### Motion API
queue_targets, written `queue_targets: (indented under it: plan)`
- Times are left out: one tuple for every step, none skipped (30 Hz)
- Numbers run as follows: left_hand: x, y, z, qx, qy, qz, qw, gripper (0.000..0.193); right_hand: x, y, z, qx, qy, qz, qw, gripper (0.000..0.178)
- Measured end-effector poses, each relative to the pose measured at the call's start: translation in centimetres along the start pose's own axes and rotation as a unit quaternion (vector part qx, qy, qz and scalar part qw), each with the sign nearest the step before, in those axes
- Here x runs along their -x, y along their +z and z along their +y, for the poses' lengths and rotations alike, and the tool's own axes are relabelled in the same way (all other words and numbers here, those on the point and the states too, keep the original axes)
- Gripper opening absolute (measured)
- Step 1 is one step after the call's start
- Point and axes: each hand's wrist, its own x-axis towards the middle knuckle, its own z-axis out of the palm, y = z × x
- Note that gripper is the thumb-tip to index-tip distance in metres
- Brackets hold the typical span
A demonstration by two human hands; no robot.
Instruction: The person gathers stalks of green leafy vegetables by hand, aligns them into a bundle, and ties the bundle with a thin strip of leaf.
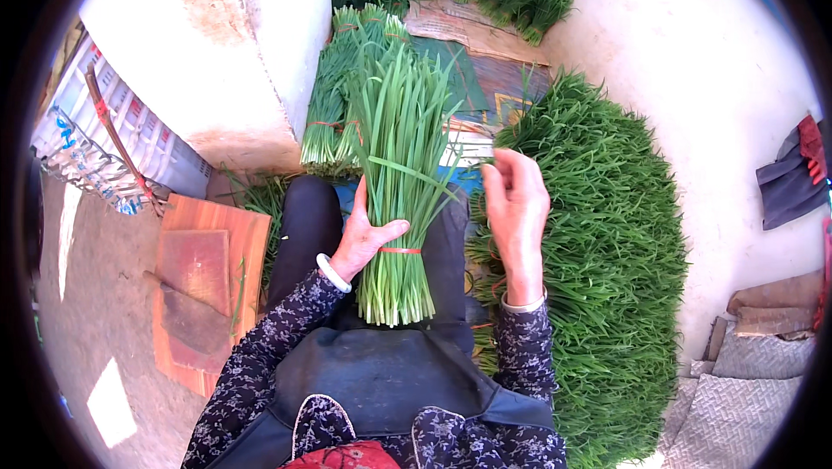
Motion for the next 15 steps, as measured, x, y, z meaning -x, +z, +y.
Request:
queue_targets:
  plan:
    - [-0.1, 0.0, -0.5, -0.031, 0.013, 0.000, 0.999, 0.104, -0.4, 0.6, -1.0, 0.027, -0.085, -0.025, 0.996, 0.025]
    - [-0.2, 0.0, -0.8, -0.068, 0.019, 0.001, 0.998, 0.105, -0.5, 1.4, -2.1, 0.053, -0.169, -0.049, 0.983, 0.027]
    - [-0.2, -0.1, -0.9, -0.105, 0.026, 0.002, 0.994, 0.106, -0.2, 2.5, -3.2, 0.065, -0.184, -0.094, 0.976, 0.030]
    - [-0.6, 0.4, -1.2, -0.136, 0.035, -0.004, 0.990, 0.108, -0.1, 3.1, -3.9, 0.086, -0.199, -0.135, 0.967, 0.032]
    - [-0.9, 1.0, -1.0, -0.156, 0.032, -0.009, 0.987, 0.109, -0.2, 3.8, -3.7, 0.105, -0.217, -0.145, 0.960, 0.034]
    - [-1.1, 1.7, -0.7, -0.177, 0.028, -0.015, 0.984, 0.110, -0.4, 4.5, -3.1, 0.125, -0.234, -0.155, 0.952, 0.035]
    - [-1.2, 1.9, -0.5, -0.201, 0.025, -0.016, 0.979, 0.112, -0.5, 5.5, -2.3, 0.133, -0.255, -0.139, 0.947, 0.030]
    - [-1.1, 1.9, -0.6, -0.222, 0.026, -0.013, 0.975, 0.112, -0.7, 6.0, -1.4, 0.149, -0.252, -0.157, 0.943, 0.029]
    - [-0.9, 2.0, -0.8, -0.243, 0.028, -0.010, 0.970, 0.112, -1.0, 6.4, -0.5, 0.165, -0.249, -0.174, 0.938, 0.028]
    - [-0.9, 2.0, -1.0, -0.263, 0.029, -0.008, 0.964, 0.113, -1.3, 6.6, -0.4, 0.182, -0.244, -0.191, 0.933, 0.026]
    - [-1.0, 1.9, -1.1, -0.265, 0.041, -0.014, 0.963, 0.112, -1.6, 6.6, -0.4, 0.188, -0.243, -0.187, 0.933, 0.021]
    - [-1.1, 1.9, -1.1, -0.262, 0.041, -0.024, 0.964, 0.110, -2.1, 6.7, -0.4, 0.151, -0.256, -0.144, 0.944, 0.019]
    - [-1.1, 2.1, -1.0, -0.257, 0.040, -0.036, 0.965, 0.109, -2.9, 6.7, -0.1, 0.116, -0.267, -0.101, 0.951, 0.016]
    - [-1.1, 2.3, -0.9, -0.251, 0.037, -0.049, 0.966, 0.108, -3.8, 6.6, 0.0, 0.082, -0.276, -0.057, 0.956, 0.014]
    - [-1.3, 2.7, -0.6, -0.188, 0.023, -0.062, 0.980, 0.107, -5.7, 6.5, 0.0, 0.014, -0.260, 0.000, 0.965, 0.009]
